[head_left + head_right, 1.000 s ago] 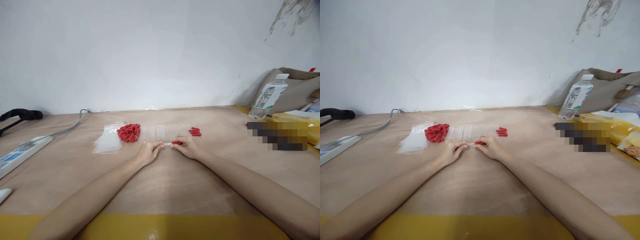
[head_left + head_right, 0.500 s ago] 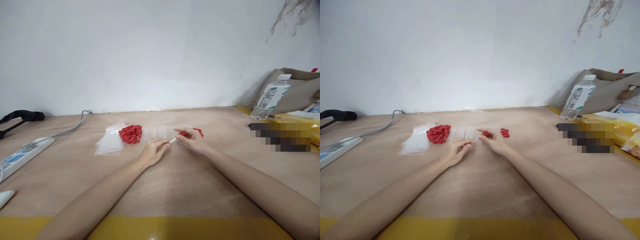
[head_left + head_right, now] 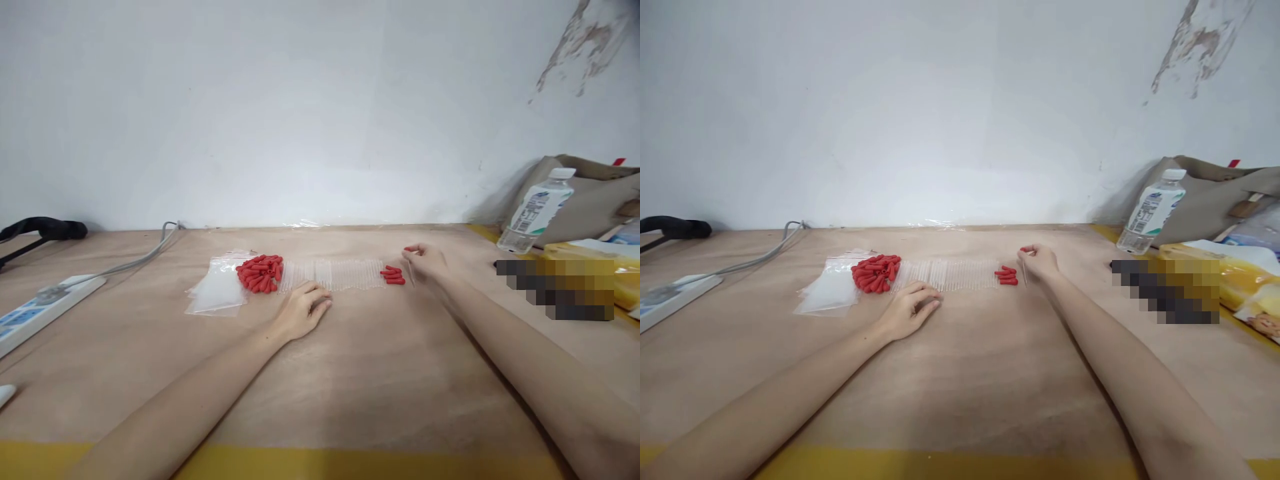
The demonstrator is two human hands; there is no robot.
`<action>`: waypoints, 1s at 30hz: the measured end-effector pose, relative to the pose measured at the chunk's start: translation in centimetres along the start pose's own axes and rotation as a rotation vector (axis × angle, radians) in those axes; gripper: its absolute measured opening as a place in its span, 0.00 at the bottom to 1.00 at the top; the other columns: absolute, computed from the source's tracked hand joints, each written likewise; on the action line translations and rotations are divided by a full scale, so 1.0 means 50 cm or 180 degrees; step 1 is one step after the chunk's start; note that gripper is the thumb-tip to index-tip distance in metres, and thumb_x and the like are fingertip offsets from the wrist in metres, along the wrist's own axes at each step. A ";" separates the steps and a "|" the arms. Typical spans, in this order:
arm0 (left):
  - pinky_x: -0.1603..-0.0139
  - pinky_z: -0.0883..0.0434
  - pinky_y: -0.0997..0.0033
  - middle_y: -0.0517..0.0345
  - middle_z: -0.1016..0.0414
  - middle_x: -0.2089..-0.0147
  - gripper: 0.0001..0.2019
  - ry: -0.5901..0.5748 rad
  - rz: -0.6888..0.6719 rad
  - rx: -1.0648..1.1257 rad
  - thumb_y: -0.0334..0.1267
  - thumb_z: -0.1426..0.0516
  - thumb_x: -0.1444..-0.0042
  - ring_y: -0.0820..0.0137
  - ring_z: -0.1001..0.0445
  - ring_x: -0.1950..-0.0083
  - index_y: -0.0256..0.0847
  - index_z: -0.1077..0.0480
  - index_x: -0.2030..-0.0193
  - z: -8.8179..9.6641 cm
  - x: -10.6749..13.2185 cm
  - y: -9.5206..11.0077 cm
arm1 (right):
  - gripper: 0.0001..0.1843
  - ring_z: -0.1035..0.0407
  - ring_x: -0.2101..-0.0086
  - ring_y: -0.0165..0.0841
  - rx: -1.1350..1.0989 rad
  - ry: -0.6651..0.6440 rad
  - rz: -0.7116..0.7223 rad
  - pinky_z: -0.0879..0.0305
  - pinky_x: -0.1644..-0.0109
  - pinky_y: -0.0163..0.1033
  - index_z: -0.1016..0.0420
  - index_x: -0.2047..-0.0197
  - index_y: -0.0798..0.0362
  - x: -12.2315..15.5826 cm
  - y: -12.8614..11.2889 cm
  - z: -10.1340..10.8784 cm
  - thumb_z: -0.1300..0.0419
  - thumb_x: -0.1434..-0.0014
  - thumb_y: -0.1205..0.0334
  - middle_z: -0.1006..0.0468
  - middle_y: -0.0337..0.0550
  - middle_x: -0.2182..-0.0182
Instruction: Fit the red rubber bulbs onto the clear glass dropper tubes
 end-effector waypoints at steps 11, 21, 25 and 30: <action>0.58 0.33 0.64 0.52 0.29 0.62 0.10 -0.0119 -0.0043 -0.0032 0.36 0.51 0.43 0.67 0.32 0.59 0.40 0.29 0.62 -0.002 0.000 0.001 | 0.12 0.32 0.71 0.35 0.0485 0.0035 0.0326 0.39 0.64 0.39 0.25 0.70 0.56 -0.009 0.026 -0.035 0.40 0.56 0.56 0.26 0.45 0.75; 0.58 0.34 0.65 0.53 0.31 0.64 0.07 0.0002 0.0020 -0.0185 0.35 0.49 0.45 0.67 0.34 0.60 0.39 0.31 0.68 0.001 0.000 0.000 | 0.15 0.35 0.71 0.31 0.0234 -0.0583 0.1727 0.38 0.66 0.38 0.23 0.68 0.54 0.047 -0.044 -0.038 0.41 0.52 0.51 0.30 0.41 0.73; 0.59 0.35 0.65 0.54 0.33 0.67 0.09 0.0241 0.0281 -0.0407 0.38 0.48 0.46 0.66 0.35 0.62 0.38 0.37 0.75 0.007 0.002 -0.003 | 0.13 0.35 0.69 0.32 0.0548 -0.1008 0.2190 0.38 0.64 0.39 0.23 0.69 0.52 0.066 -0.064 -0.058 0.40 0.52 0.52 0.31 0.42 0.71; 0.55 0.38 0.61 0.52 0.34 0.62 0.06 0.0496 0.0729 -0.0894 0.39 0.47 0.47 0.62 0.37 0.57 0.39 0.34 0.65 0.022 -0.017 -0.032 | 0.08 0.35 0.67 0.34 0.0595 -0.1027 0.2287 0.39 0.61 0.39 0.25 0.73 0.52 0.063 -0.061 -0.070 0.40 0.51 0.57 0.30 0.42 0.71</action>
Point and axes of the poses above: each hand's wrist, its own x-axis away from the middle knuckle, its own z-axis out of the back of the hand, y = z × x, the point moved 5 cm from there along -x, towards the middle knuckle
